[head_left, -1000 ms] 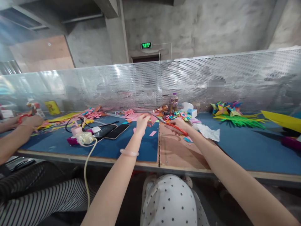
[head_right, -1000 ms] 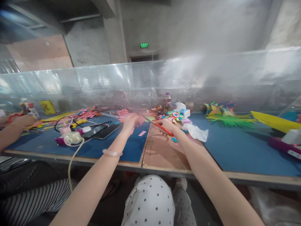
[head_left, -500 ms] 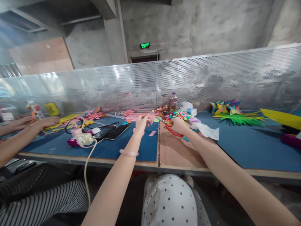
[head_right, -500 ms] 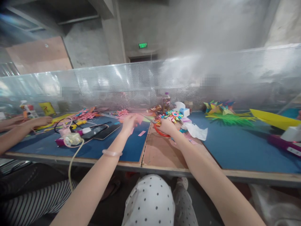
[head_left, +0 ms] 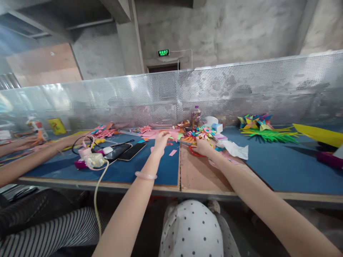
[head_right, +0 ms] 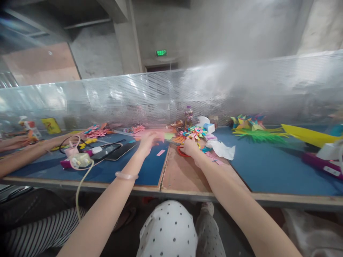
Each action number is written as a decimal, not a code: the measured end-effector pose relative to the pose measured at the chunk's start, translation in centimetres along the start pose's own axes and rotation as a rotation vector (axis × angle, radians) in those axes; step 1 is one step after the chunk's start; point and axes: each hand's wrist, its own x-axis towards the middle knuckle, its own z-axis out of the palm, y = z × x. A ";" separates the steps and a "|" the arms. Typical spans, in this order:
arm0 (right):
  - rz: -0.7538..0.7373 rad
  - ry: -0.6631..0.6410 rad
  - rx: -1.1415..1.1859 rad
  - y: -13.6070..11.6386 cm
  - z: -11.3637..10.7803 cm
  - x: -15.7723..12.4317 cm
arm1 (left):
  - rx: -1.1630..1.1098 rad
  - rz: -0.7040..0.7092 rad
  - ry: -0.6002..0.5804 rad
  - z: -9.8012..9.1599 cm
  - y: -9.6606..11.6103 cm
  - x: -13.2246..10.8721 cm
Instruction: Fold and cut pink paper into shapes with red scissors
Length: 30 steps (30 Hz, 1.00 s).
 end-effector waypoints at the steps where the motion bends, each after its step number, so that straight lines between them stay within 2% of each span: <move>1: 0.002 0.011 -0.037 0.0 0.0 -0.1 | -0.005 -0.015 -0.019 0.1 0.1 -0.1; 4: 0.002 -0.030 -0.099 0.1 -0.1 -0.3 | 0.002 -0.056 -0.081 0.4 0.6 -0.6; 6: 0.001 -0.074 -0.078 0.2 -0.4 -0.4 | 0.024 -0.066 -0.109 0.5 0.9 -0.9; 8: 0.032 -0.061 -0.022 0.3 -1.0 -0.4 | 0.040 -0.075 -0.130 0.6 1.1 -1.0; 12: 0.089 0.163 0.210 -0.1 -2.4 -0.7 | 0.044 -0.090 -0.186 0.5 1.0 -1.1; 15: -0.055 0.280 0.480 -0.9 -3.0 -1.0 | 0.035 -0.101 -0.232 0.5 0.7 -1.1; 18: -0.247 0.237 0.708 -1.6 -2.9 -1.1 | 0.032 -0.112 -0.282 0.5 0.5 -1.0; 20: -0.313 0.201 0.780 -1.8 -2.5 -1.0 | 0.040 -0.109 -0.313 0.5 0.3 -0.9; 30: -0.358 0.149 0.875 -1.8 -1.7 -0.8 | 0.021 -0.084 -0.401 0.1 -0.4 -0.5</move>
